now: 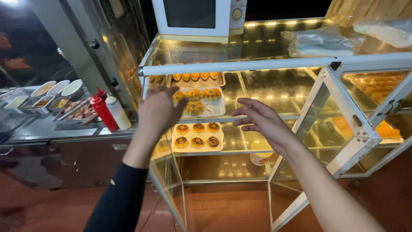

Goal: The person retrieves baking trays from a rack, moves them to a counter, and transfers baked pastries and bread onto serving trays. They then carry the trays to a display cabinet and place them inside for display.

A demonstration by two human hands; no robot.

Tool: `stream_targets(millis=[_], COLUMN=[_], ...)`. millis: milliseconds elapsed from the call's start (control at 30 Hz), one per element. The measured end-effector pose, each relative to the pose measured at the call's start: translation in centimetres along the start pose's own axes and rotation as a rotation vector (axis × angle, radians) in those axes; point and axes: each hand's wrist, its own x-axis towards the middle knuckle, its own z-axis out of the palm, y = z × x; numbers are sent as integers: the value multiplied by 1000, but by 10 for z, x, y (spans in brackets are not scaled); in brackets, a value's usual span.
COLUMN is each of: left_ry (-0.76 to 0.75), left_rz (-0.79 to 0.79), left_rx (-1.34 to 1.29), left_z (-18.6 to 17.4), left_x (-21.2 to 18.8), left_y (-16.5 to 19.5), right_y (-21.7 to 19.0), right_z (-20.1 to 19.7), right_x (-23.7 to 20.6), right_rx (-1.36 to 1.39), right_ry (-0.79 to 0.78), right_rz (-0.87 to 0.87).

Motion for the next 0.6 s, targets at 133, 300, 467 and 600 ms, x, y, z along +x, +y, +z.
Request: stream_targets(millis=[133, 300, 467, 600], left_ry=[-223, -151, -27, 79], left_rz=[-104, -173, 22, 242], left_rx=[-137, -316, -391, -523], left_z=[-17, 16, 51, 81], left_x=[-20, -44, -34, -23], left_y=[-49, -30, 15, 41], right_y=[-5, 6, 38, 66], right_z=[-2, -49, -106, -145], right_x=[-30, -42, -67, -101], right_rx=[-48, -264, -722, -1002], right_ry=[-8, 148, 710, 1285], right_rz=[-1, -146, -209, -274])
